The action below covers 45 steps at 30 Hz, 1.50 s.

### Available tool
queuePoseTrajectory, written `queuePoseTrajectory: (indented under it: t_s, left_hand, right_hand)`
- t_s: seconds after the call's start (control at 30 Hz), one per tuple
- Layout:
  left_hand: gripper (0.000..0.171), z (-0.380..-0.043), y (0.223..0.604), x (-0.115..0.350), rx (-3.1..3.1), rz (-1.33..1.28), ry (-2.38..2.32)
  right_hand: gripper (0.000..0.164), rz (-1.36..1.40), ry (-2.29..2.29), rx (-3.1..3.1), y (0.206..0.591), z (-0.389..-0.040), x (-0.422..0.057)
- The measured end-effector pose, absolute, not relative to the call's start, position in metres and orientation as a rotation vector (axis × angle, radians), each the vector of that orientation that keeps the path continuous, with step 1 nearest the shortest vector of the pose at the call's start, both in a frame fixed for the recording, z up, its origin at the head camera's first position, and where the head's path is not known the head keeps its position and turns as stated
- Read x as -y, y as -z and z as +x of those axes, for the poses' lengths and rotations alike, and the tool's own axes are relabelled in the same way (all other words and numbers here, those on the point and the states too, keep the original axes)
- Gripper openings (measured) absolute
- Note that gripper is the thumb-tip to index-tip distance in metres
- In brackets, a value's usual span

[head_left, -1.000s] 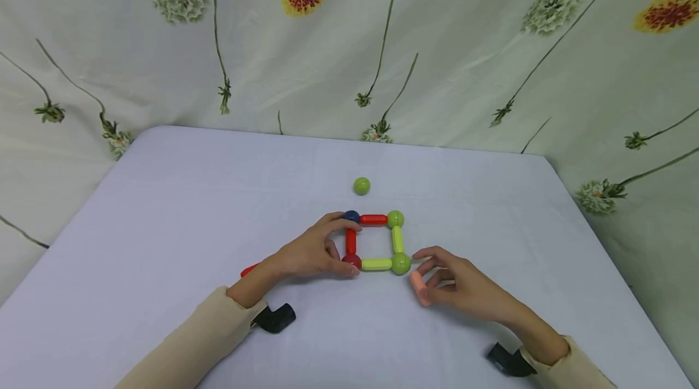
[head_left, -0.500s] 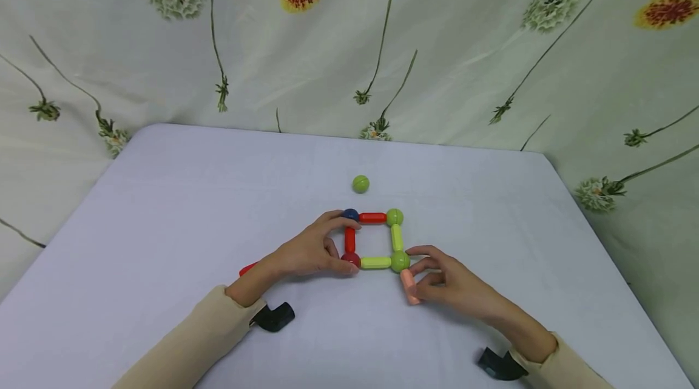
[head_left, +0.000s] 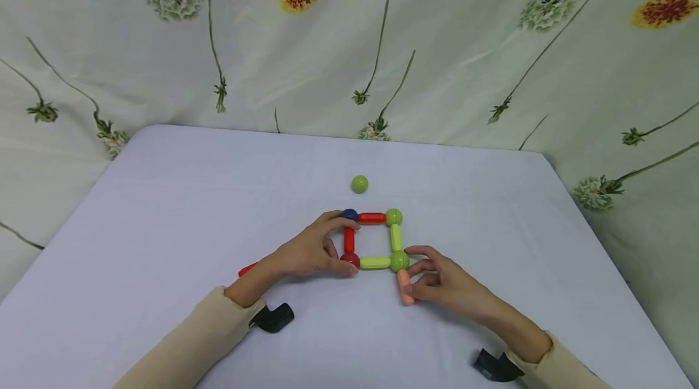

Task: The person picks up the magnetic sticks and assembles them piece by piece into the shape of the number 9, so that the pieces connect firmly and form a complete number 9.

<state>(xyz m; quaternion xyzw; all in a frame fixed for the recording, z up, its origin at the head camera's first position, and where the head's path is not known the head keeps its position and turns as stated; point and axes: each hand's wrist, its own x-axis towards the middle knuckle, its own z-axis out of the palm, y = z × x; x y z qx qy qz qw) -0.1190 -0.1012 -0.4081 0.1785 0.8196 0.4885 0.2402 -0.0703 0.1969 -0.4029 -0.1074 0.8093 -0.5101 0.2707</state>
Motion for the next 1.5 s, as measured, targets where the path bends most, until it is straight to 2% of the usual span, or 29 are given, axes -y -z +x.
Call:
queuePoseTrajectory:
  t_s: [0.53, 0.83, 0.97, 1.17, 1.5]
  left_hand:
    - [0.07, -0.12, 0.409, 0.1, -2.233, 0.489, -1.352]
    - [0.071, -0.117, 0.409, 0.1, -2.258, 0.455, -1.356]
    - [0.071, -0.117, 0.408, 0.099, -2.279, 0.452, -1.346]
    - [0.071, -0.116, 0.407, 0.1, -2.285, 0.457, -1.342]
    - [0.071, -0.116, 0.409, 0.102, -2.273, 0.462, -1.347]
  right_hand:
    - [0.083, -0.309, 1.319, -2.228, 0.402, -0.073, -0.193]
    - [0.072, -0.347, 1.34, -2.21, 0.398, -0.077, -0.201]
    - [0.062, -0.414, 1.284, -2.31, 0.393, -0.081, -0.209]
    - [0.045, -0.535, 1.177, -2.567, 0.381, -0.105, -0.207]
    - [0.036, -0.623, 0.999, -2.714, 0.366, -0.16, -0.188]
